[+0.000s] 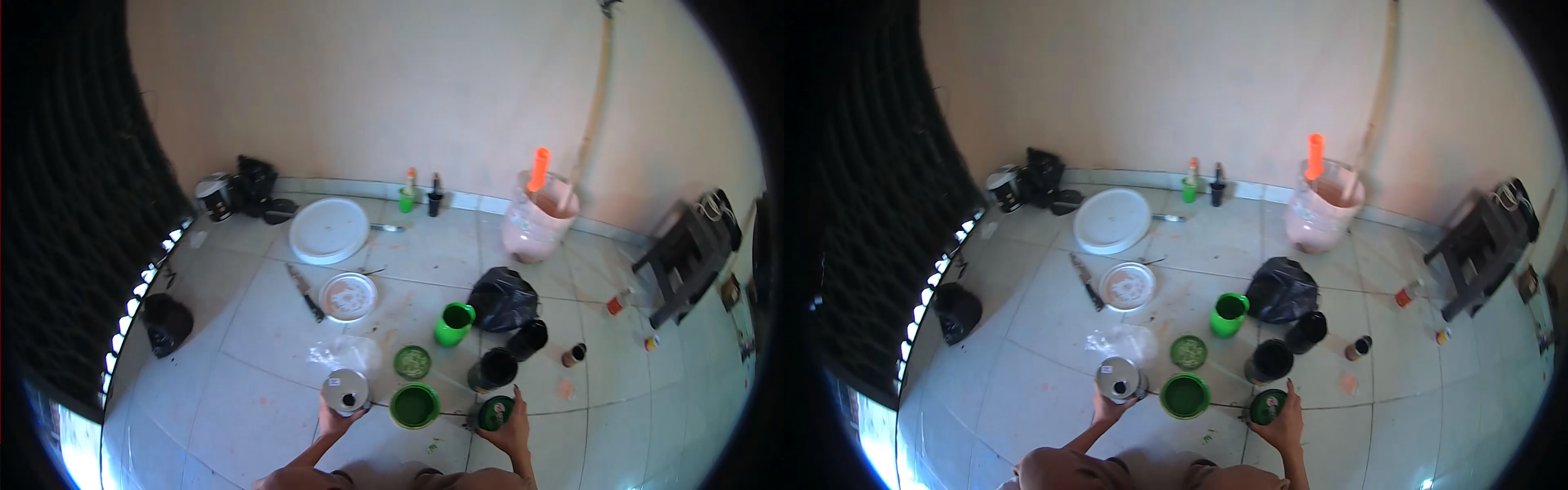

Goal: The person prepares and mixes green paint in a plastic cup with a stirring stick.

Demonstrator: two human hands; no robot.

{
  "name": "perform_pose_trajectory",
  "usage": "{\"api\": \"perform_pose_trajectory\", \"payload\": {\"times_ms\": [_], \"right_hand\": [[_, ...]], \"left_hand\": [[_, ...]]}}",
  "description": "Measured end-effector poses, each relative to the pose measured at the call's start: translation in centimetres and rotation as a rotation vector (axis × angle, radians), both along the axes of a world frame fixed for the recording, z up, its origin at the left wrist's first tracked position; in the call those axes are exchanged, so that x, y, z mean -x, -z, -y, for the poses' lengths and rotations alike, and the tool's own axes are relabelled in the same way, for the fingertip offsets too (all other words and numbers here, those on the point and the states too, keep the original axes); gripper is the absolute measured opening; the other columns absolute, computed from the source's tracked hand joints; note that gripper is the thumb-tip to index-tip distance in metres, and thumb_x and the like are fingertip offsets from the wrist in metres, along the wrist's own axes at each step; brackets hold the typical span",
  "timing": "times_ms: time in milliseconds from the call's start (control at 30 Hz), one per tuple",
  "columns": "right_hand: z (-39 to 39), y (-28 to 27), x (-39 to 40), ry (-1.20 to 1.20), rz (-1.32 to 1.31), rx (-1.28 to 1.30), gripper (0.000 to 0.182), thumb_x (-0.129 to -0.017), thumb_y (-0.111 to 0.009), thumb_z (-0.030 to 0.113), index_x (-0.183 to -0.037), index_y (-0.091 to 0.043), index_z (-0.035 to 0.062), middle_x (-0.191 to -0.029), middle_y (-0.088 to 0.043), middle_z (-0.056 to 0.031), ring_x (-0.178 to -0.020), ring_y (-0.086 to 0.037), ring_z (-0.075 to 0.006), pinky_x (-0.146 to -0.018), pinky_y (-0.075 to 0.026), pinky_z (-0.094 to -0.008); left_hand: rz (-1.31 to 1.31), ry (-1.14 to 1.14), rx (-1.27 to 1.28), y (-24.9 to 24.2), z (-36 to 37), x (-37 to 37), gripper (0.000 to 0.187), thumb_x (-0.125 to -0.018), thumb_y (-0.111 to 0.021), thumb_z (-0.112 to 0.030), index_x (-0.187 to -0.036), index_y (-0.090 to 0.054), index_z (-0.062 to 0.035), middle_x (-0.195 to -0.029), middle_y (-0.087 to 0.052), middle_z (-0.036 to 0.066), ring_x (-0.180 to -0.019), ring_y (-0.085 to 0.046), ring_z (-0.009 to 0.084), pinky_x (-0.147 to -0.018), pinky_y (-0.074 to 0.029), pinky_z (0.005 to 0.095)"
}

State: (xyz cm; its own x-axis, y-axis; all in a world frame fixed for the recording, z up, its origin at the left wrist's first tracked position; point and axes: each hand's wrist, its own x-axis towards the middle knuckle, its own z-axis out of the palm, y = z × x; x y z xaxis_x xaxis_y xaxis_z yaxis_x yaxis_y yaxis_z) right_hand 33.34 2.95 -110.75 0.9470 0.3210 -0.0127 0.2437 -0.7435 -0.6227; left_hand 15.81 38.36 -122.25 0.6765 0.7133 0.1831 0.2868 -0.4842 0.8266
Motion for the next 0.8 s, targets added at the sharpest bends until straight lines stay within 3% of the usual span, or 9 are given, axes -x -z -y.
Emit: {"api": "perform_pose_trajectory", "payload": {"times_ms": [100,167,267,400,467,500,600,700,800], "right_hand": [[0.3,1.5,0.0,-0.008,0.016,-0.01,0.124,-0.047,-0.09,0.029,-0.145,-0.02,0.0002,-0.12,-0.049,-0.022,-0.107,-0.054,-0.0396,-0.091,-0.047,-0.0456],[-0.1,1.4,0.0,-0.013,0.002,-0.056,0.126,-0.046,-0.091,0.031,-0.145,-0.02,-0.001,-0.123,-0.047,-0.023,-0.11,-0.052,-0.0401,-0.093,-0.045,-0.0453],[1.0,2.0,-0.6,-0.149,0.116,0.122,0.122,-0.049,-0.089,0.031,-0.144,-0.021,-0.0025,-0.131,-0.044,-0.0245,-0.116,-0.049,-0.0414,-0.097,-0.042,-0.0486],[2.1,2.6,-1.7,-0.116,0.333,-0.007,0.076,-0.063,-0.079,0.013,-0.129,-0.045,-0.0006,-0.123,-0.052,-0.0225,-0.113,-0.052,-0.0398,-0.096,-0.042,-0.0466],[0.2,-0.9,-1.6,-0.093,0.387,-0.182,0.051,-0.068,-0.072,0.003,-0.117,-0.056,0.0001,-0.117,-0.057,-0.0212,-0.11,-0.055,-0.0384,-0.095,-0.043,-0.0441],[-1.3,-2.7,-1.2,-0.049,0.351,-0.31,0.033,-0.067,-0.066,-0.008,-0.099,-0.062,-0.0005,-0.108,-0.061,-0.0189,-0.103,-0.061,-0.0346,-0.091,-0.046,-0.0392],[-3.4,-3.4,-1.3,-0.028,0.239,-0.374,0.029,-0.068,-0.068,-0.009,-0.095,-0.062,-0.0021,-0.102,-0.064,-0.0159,-0.095,-0.066,-0.0269,-0.084,-0.051,-0.0335],[-7.5,-4.9,-0.7,-0.055,-0.044,-0.633,0.025,-0.071,-0.069,-0.012,-0.094,-0.063,-0.0034,-0.095,-0.066,-0.0124,-0.089,-0.068,-0.0191,-0.078,-0.054,-0.0275],[-11.0,-5.3,-0.4,-0.235,-0.143,-0.75,0.026,-0.075,-0.067,-0.014,-0.1,-0.062,-0.006,-0.095,-0.066,-0.0105,-0.086,-0.068,-0.0174,-0.078,-0.056,-0.0271]], "left_hand": [[-0.052,-0.025,0.102,-0.5,0.2,0.1,0.109,-0.054,-0.092,-0.04,-0.137,-0.032,-0.0013,-0.122,-0.053,0.019,-0.112,-0.057,0.033,-0.09,-0.049,0.0414],[-0.018,-0.025,0.031,-0.1,0.1,0.0,0.112,-0.054,-0.092,-0.042,-0.138,-0.03,-0.0015,-0.124,-0.052,0.02,-0.113,-0.057,0.0343,-0.09,-0.049,0.0423],[0.016,0.005,-0.016,0.5,-0.1,-0.1,0.118,-0.053,-0.091,-0.044,-0.141,-0.025,-0.002,-0.128,-0.051,0.02,-0.114,-0.056,0.0364,-0.091,-0.049,0.0437],[0.036,0.026,0.003,-0.5,0.1,0.0,0.118,-0.055,-0.091,-0.045,-0.142,-0.022,-0.0032,-0.133,-0.047,0.019,-0.12,-0.052,0.0357,-0.094,-0.048,0.0437],[0.039,0.026,0.043,-0.6,0.2,-0.1,0.118,-0.055,-0.09,-0.046,-0.142,-0.023,-0.0038,-0.134,-0.046,0.019,-0.121,-0.051,0.0352,-0.096,-0.047,0.0438],[0.039,0.025,0.041,-0.4,0.1,-0.2,0.118,-0.055,-0.09,-0.046,-0.142,-0.022,-0.0039,-0.134,-0.046,0.019,-0.121,-0.051,0.0353,-0.096,-0.047,0.0438],[0.008,0.006,0.032,-0.5,0.2,-0.3,0.119,-0.055,-0.09,-0.047,-0.142,-0.022,-0.004,-0.134,-0.046,0.018,-0.121,-0.051,0.0349,-0.096,-0.048,0.0432],[-0.009,-0.011,0.026,-0.9,0.8,-0.7,0.119,-0.056,-0.09,-0.048,-0.143,-0.02,-0.0036,-0.134,-0.045,0.019,-0.121,-0.051,0.0347,-0.095,-0.048,0.0421],[0.015,-0.028,0.018,-1.0,1.2,-0.7,0.119,-0.058,-0.089,-0.047,-0.143,-0.019,-0.0032,-0.134,-0.045,0.019,-0.121,-0.051,0.0347,-0.096,-0.048,0.0412]]}}
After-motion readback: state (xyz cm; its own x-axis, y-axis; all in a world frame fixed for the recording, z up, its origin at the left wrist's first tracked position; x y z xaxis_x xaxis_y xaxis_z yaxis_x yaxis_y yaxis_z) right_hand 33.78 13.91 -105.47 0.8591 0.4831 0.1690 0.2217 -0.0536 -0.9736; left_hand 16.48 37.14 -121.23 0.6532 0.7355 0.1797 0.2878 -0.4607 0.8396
